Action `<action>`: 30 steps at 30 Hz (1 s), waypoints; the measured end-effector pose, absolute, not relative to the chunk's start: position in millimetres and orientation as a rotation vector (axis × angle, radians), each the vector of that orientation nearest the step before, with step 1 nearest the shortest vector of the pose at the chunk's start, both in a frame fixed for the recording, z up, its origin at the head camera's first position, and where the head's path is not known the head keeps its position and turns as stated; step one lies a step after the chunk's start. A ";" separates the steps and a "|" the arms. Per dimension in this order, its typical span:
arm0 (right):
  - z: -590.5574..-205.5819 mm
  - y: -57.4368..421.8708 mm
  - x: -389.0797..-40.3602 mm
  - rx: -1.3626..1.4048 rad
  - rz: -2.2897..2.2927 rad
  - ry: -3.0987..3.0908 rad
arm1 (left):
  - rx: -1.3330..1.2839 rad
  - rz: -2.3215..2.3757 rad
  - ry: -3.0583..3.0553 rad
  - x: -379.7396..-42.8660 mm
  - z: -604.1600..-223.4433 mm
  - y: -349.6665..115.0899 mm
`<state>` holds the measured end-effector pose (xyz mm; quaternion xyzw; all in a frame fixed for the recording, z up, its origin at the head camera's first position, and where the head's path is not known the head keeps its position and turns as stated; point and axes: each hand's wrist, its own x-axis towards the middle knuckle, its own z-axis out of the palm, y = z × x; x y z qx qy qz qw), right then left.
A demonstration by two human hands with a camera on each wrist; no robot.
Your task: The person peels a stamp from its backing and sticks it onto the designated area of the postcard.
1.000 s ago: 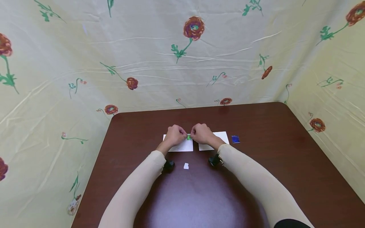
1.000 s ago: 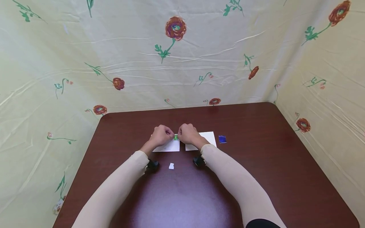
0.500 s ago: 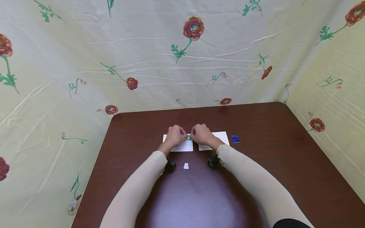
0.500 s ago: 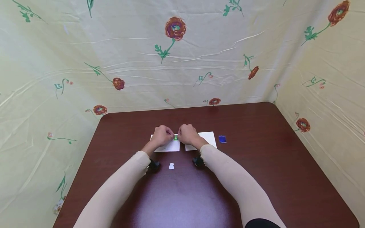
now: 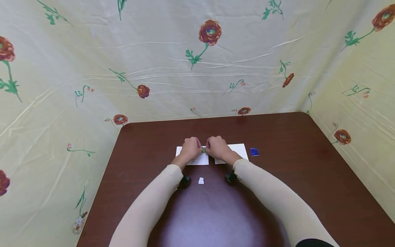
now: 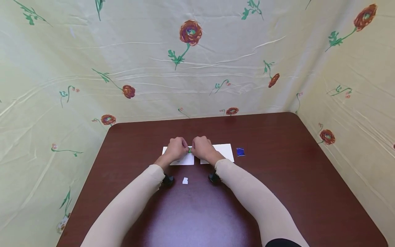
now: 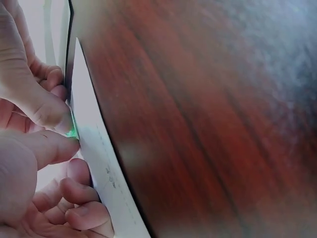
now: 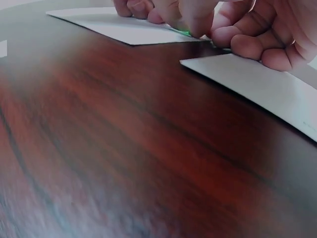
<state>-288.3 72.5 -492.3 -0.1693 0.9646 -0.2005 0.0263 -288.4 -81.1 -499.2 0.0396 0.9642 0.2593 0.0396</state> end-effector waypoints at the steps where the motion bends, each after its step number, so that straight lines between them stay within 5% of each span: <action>1: -493.0 72.2 -288.1 -0.524 -0.615 2.990 | 0.121 0.791 2.953 -288.2 -499.1 -81.0; 30: -491.2 78.5 -287.2 -0.727 -0.512 2.965 | 0.381 0.758 2.911 -282.3 -495.7 -92.2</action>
